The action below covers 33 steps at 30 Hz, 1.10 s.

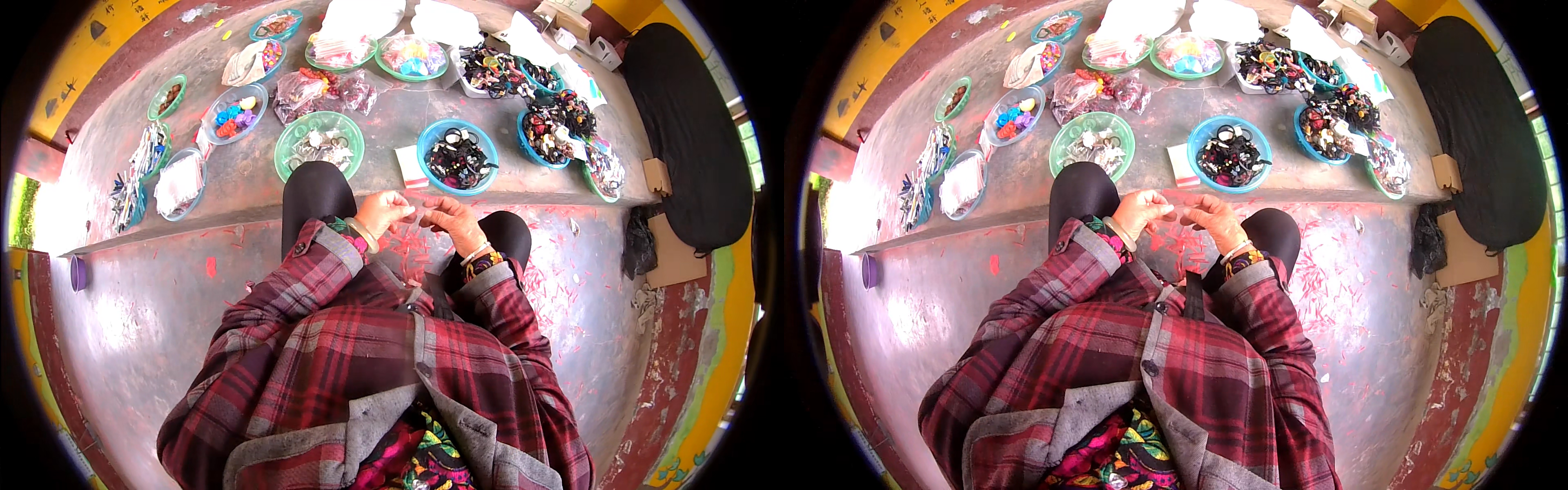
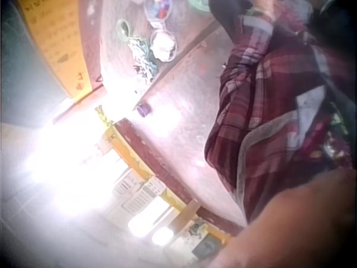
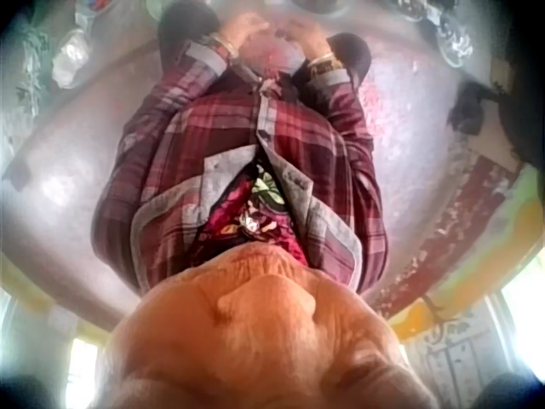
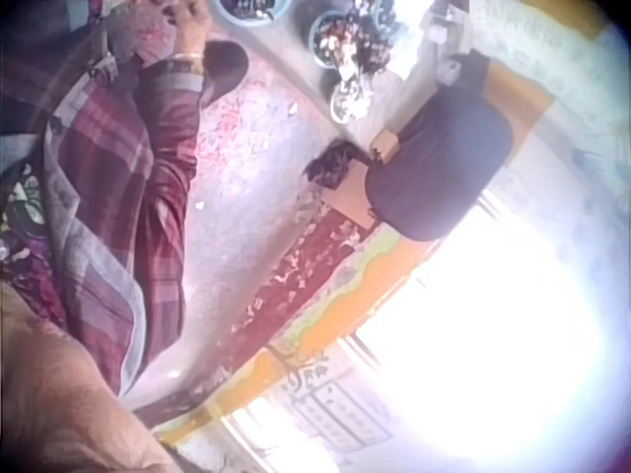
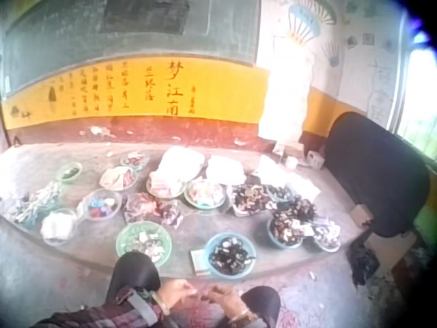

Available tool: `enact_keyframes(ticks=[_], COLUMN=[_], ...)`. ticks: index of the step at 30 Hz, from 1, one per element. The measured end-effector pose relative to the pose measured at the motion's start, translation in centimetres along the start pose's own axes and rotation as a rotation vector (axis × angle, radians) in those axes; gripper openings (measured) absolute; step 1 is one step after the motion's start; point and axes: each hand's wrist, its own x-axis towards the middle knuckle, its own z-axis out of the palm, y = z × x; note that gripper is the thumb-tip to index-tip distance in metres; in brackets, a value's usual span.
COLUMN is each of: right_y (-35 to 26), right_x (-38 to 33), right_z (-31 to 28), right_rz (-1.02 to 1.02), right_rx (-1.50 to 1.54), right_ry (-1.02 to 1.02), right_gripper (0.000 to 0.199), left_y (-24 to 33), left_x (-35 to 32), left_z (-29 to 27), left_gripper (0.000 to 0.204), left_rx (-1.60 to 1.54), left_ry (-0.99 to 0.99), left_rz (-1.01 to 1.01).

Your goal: The person sits on the floor and assembles hair accessories by hand. They pick up small black rings and red elastic bands from bowls, thread the bands through the rings, and tie them into knots. The finished items are placed into a small plastic bag.

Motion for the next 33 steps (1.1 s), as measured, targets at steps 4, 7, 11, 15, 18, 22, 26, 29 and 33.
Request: enact_keyframes(ticks=[4, 7, 11, 15, 18, 22, 26, 29, 33], right_y=[0.1, 0.7, 1.4, 0.8, 0.7, 0.8, 0.7, 1.2, 1.2], right_x=[0.0, 0.3, 0.8, 0.6, 0.5, 0.6, 0.6, 0.8, 0.8], right_z=[0.3, 0.3, 0.1, 0.3, 0.3, 0.3, 0.4, 0.3, 0.3], right_rz=[0.127, 0.158, 0.082, 0.062, 0.046, 0.024, 0.036, 0.033, 0.042], right_rx=[-0.125, -0.159, -0.124, -0.139, -0.17, -0.171, -0.174, -0.194, -0.191], right_ry=[-0.144, -0.156, -0.083, -0.017, 0.003, 0.031, 0.042, 0.047, 0.041], right_gripper=[0.024, 0.026, 0.022, 0.019, 0.018, 0.016, 0.017, 0.017, 0.017], left_y=[0.1, 0.6, 0.2, -1.0, -1.2, -1.4, -1.3, -0.9, -0.9], left_x=[0.6, 0.6, 0.6, 1.2, 1.3, 1.4, 1.1, 0.9, 0.8], left_z=[-0.6, -0.5, -0.2, -0.3, -0.3, -0.2, 0.1, 0.2, 0.1], left_gripper=[0.012, 0.013, 0.017, 0.02, 0.019, 0.019, 0.02, 0.02, 0.02], left_rx=[-0.179, -0.212, -0.156, 0.023, 0.082, 0.097, 0.091, 0.121, 0.121], left_ry=[0.1, 0.079, -0.007, -0.054, -0.064, -0.06, -0.035, -0.029, -0.028], left_rz=[-0.011, -0.016, -0.06, -0.057, -0.03, -0.05, -0.04, -0.024, -0.006])
